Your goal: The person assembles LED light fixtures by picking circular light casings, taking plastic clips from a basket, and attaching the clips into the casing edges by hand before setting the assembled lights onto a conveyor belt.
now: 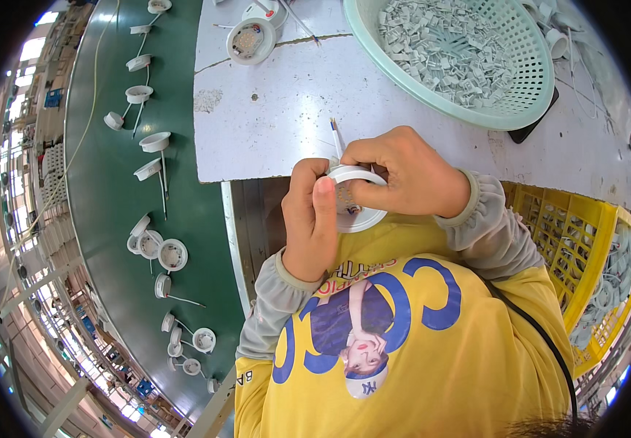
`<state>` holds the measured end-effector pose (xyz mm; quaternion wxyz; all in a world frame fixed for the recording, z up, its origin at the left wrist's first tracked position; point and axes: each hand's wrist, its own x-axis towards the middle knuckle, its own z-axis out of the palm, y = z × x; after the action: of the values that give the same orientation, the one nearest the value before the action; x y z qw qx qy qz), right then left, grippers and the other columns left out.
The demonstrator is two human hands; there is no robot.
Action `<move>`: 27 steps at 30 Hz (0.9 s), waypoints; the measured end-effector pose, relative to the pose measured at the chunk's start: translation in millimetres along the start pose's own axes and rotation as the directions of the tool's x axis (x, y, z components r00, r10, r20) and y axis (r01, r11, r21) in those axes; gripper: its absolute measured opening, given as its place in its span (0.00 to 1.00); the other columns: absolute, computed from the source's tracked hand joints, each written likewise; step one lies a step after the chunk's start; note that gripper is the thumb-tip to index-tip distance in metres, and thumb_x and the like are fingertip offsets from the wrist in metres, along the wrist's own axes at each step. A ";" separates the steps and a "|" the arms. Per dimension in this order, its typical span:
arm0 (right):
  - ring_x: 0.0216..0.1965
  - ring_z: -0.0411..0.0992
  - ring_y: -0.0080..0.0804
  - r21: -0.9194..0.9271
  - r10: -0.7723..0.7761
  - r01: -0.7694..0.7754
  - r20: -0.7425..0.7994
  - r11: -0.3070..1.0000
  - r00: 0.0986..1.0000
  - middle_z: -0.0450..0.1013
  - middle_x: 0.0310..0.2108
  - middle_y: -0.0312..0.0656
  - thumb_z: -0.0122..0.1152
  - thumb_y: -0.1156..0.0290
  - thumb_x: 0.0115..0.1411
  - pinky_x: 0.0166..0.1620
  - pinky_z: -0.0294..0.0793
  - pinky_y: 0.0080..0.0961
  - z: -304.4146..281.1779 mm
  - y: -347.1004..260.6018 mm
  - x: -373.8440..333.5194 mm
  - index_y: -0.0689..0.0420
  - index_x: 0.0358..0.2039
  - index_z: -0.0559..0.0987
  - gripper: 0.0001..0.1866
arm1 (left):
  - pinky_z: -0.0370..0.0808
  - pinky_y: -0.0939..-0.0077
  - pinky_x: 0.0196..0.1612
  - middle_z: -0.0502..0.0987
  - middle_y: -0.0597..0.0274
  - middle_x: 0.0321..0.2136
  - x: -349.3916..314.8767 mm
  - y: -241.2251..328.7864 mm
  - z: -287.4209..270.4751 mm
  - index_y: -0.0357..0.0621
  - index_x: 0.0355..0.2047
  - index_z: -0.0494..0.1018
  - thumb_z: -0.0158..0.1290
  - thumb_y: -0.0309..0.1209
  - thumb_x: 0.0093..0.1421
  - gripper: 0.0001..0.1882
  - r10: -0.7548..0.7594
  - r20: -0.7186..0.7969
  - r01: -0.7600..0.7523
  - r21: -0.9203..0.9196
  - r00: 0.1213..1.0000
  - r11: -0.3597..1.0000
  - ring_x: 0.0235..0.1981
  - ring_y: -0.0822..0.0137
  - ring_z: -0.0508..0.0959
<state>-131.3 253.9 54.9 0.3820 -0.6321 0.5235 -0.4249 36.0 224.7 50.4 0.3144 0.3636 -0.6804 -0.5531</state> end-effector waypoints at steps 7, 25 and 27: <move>0.11 0.57 0.31 -0.082 -0.006 0.008 0.017 0.997 1.000 0.64 0.12 0.46 0.57 0.71 0.42 0.17 0.58 0.23 -4.5 -0.5 -4.8 0.63 0.23 0.73 0.09 | 0.63 0.81 0.27 0.67 0.60 0.23 -1.9 -1.4 2.3 0.34 0.38 0.63 0.38 0.32 0.63 0.12 0.042 0.041 -0.045 0.062 0.998 0.997 0.24 0.75 0.64; 0.17 0.63 0.20 0.229 0.108 -0.188 0.319 0.955 0.941 0.69 0.18 0.38 0.56 0.70 0.49 0.21 0.63 0.17 -34.6 -5.4 -20.1 0.64 0.31 0.70 0.12 | 0.63 0.80 0.27 0.69 0.59 0.24 1.2 12.3 11.8 0.34 0.34 0.64 0.31 0.39 0.65 0.19 -0.032 0.103 0.038 -0.066 0.994 0.997 0.24 0.75 0.65; 0.19 0.64 0.20 0.234 0.123 -0.217 0.359 0.948 0.925 0.69 0.19 0.38 0.55 0.69 0.51 0.22 0.64 0.18 -35.8 -2.3 -24.2 0.64 0.31 0.71 0.12 | 0.63 0.80 0.27 0.69 0.59 0.23 0.4 10.7 10.3 0.33 0.35 0.64 0.32 0.38 0.65 0.18 0.021 0.155 -0.018 -0.017 0.988 1.000 0.24 0.74 0.65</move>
<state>-166.2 276.7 66.1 0.5847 -0.5897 0.4403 -0.3414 25.6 231.1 58.9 0.2689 0.3104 -0.7020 -0.5819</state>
